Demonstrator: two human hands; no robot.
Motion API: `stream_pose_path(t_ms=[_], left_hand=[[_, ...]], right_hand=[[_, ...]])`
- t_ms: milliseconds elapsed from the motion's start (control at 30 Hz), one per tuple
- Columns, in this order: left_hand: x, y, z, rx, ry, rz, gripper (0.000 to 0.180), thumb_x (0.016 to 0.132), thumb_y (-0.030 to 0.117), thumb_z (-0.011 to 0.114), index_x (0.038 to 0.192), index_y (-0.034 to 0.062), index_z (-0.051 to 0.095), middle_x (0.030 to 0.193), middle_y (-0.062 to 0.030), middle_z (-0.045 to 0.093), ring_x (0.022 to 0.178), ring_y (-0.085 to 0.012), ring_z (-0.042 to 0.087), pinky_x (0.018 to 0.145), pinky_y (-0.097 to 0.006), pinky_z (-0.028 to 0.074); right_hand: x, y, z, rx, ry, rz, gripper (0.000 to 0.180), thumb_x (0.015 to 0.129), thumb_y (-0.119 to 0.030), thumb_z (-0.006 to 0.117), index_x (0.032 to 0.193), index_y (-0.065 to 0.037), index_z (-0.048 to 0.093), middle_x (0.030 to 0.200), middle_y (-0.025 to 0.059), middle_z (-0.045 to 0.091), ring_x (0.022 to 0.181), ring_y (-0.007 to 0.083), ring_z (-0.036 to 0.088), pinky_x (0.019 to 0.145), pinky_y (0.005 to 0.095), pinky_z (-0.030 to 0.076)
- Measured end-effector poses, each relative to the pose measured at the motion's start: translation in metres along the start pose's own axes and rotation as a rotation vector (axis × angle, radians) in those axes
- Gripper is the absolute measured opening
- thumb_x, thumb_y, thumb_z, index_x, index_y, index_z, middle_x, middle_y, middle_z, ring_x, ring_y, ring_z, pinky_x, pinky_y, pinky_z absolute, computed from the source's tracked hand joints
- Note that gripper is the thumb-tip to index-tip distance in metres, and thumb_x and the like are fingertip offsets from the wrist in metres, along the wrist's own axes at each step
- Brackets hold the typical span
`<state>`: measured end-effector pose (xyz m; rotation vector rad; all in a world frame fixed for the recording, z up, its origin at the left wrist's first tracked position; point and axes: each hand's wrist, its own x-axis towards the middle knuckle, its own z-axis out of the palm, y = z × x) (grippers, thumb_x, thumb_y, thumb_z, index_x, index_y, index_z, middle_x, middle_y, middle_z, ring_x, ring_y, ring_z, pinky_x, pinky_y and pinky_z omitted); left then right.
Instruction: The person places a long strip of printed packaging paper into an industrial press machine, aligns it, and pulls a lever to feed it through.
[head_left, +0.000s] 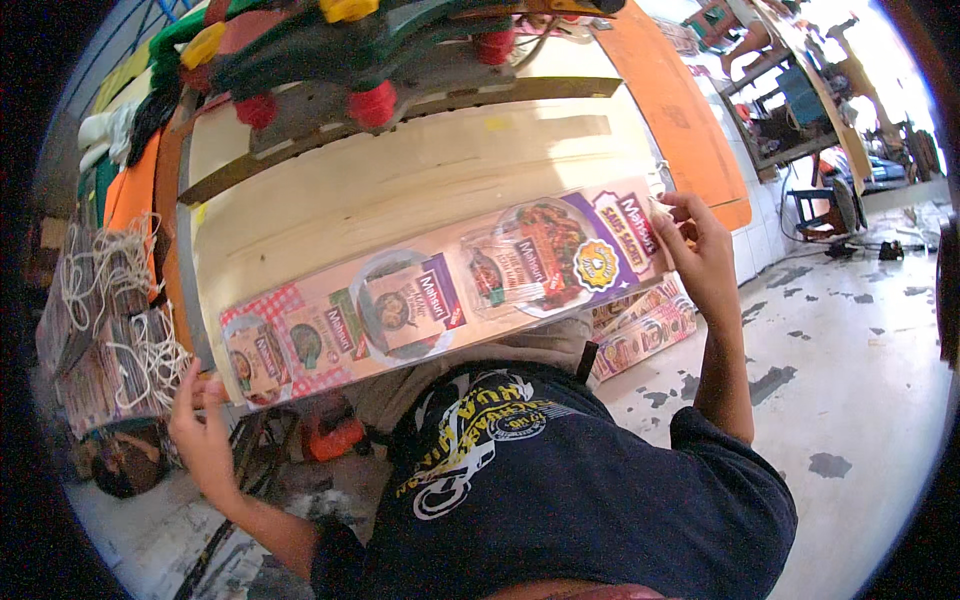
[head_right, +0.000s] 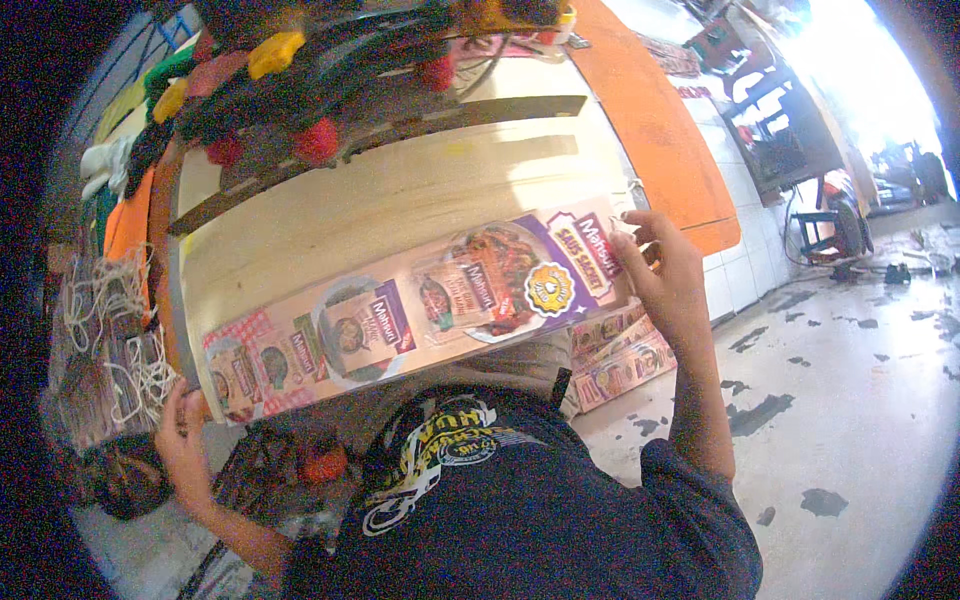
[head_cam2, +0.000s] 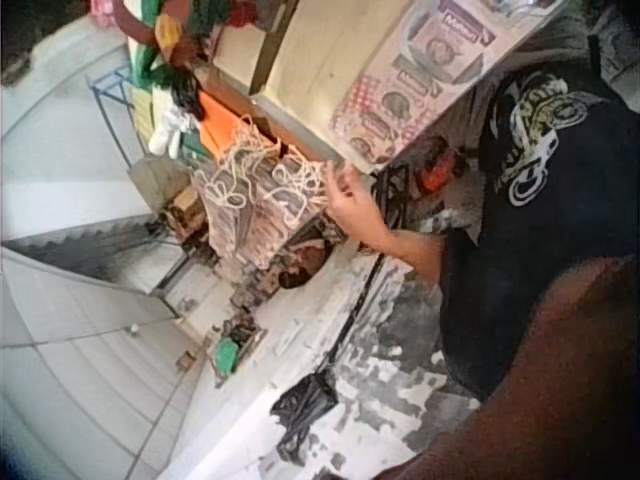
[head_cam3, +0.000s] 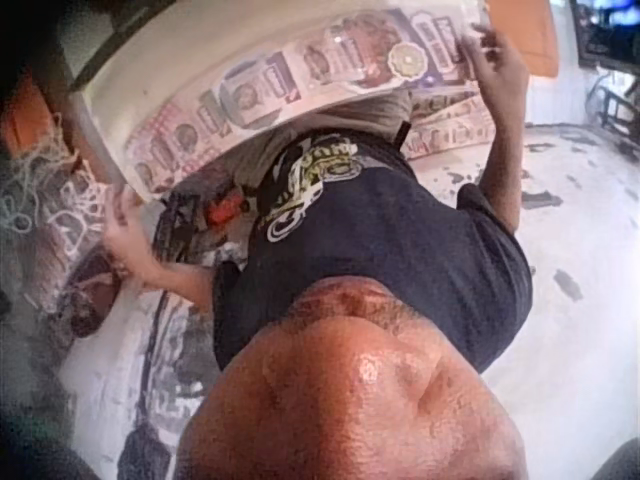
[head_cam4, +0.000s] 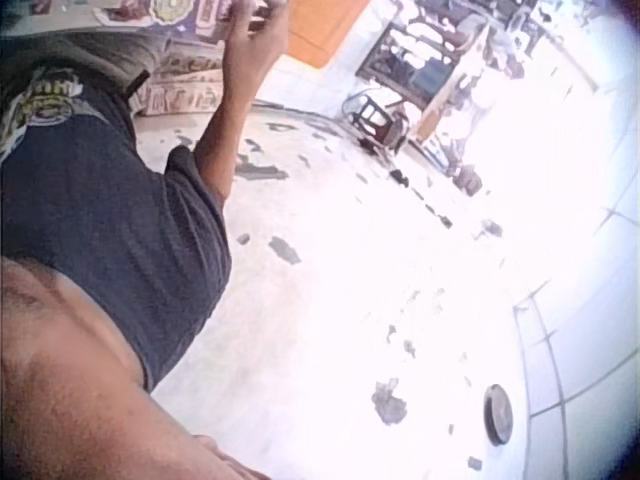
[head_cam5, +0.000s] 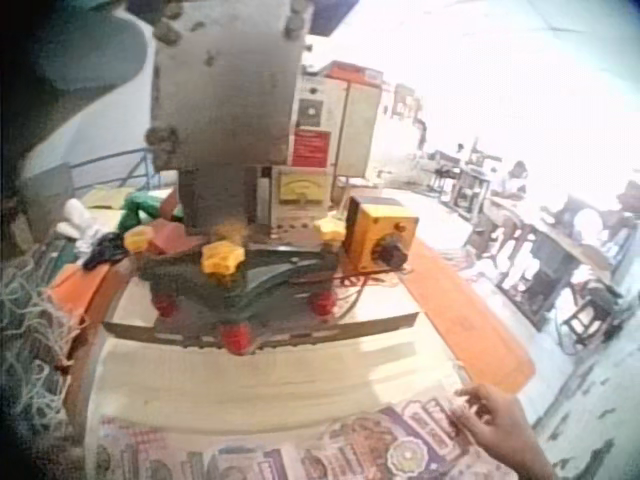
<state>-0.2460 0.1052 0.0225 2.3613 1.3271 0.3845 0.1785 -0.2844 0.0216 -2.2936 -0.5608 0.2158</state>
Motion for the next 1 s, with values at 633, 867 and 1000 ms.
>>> stream_pose_path(t_ms=[633, 867, 1000], left_hand=[[0.024, 0.030, 0.022, -0.128, -0.200, -0.056, 0.033, 0.094, 0.027, 0.070, 0.103, -0.0041, 0.065, 0.083, -0.0095, 0.065, 0.073, -0.0155, 0.063, 0.069, -0.032, 0.050], [0.025, 0.017, 0.029, -0.076, -0.079, -0.050, 0.029, 0.091, 0.023, 0.071, 0.100, -0.0046, 0.067, 0.085, -0.0171, 0.067, 0.074, -0.0256, 0.065, 0.071, -0.035, 0.050], [0.027, 0.015, 0.024, -0.025, 0.197, 0.056, 0.038, 0.091, 0.028, 0.071, 0.116, -0.0007, 0.067, 0.093, -0.0166, 0.069, 0.084, -0.0271, 0.066, 0.079, -0.037, 0.051]], right_hand=[[-0.010, -0.008, 0.005, -0.162, -0.175, 0.043, 0.035, 0.093, -0.028, 0.069, 0.082, 0.005, 0.063, 0.065, 0.0177, 0.058, 0.060, 0.0272, 0.058, 0.059, 0.0394, 0.044], [-0.005, -0.010, 0.001, -0.274, -0.173, -0.068, 0.036, 0.094, -0.027, 0.068, 0.082, 0.006, 0.064, 0.065, 0.0126, 0.059, 0.059, 0.0190, 0.051, 0.059, 0.0333, 0.043], [0.012, 0.017, -0.001, 0.054, -0.197, 0.144, 0.024, 0.100, -0.021, 0.060, 0.094, -0.003, 0.073, 0.082, 0.0071, 0.073, 0.084, 0.0118, 0.069, 0.075, 0.0290, 0.057]])
